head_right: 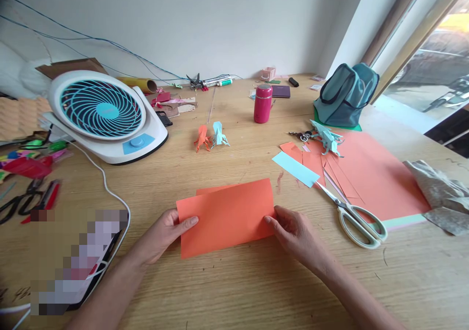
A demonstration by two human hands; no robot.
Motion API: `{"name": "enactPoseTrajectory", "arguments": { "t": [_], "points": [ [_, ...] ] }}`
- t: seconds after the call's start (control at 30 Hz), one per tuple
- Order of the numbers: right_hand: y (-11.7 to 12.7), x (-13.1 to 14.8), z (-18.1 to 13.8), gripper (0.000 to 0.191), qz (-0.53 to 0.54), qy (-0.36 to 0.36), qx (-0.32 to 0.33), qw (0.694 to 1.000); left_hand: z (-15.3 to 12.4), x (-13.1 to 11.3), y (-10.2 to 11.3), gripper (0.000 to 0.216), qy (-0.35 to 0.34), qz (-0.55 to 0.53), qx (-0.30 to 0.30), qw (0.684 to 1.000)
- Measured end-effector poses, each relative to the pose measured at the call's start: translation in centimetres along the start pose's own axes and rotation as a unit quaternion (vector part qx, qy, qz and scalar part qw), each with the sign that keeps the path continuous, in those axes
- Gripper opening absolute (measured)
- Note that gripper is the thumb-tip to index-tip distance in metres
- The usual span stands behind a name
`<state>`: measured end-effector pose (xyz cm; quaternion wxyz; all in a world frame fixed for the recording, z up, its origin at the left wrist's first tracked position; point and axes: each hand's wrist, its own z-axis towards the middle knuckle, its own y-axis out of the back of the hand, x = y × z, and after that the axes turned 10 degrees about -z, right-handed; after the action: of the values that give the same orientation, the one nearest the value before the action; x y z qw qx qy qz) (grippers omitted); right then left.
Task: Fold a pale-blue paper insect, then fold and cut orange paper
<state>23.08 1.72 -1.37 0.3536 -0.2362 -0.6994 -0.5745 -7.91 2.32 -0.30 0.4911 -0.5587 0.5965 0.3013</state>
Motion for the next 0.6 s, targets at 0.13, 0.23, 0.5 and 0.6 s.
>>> {"name": "enactPoseTrajectory", "arguments": {
  "t": [0.13, 0.23, 0.5, 0.6],
  "points": [
    [-0.5, -0.4, 0.1, 0.049, -0.014, -0.006, -0.034, 0.999, 1.4, 0.6, 0.0, 0.032, -0.038, 0.193, -0.075, 0.978],
    [-0.9, -0.7, 0.5, 0.048, -0.099, -0.029, -0.059, 0.993, 2.1, 0.3, 0.1, 0.020, -0.099, 0.369, -0.112, 0.917],
    [-1.2, -0.4, 1.3, 0.036, -0.241, -0.074, -0.029, 0.967, 4.2, -1.0, -0.1, 0.039, -0.144, 0.534, -0.093, 0.828],
    [-1.0, -0.3, 1.6, 0.035, -0.245, -0.093, -0.012, 0.965, 5.4, -1.7, -1.1, 0.037, -0.183, 0.586, -0.052, 0.788]
  ]
}}
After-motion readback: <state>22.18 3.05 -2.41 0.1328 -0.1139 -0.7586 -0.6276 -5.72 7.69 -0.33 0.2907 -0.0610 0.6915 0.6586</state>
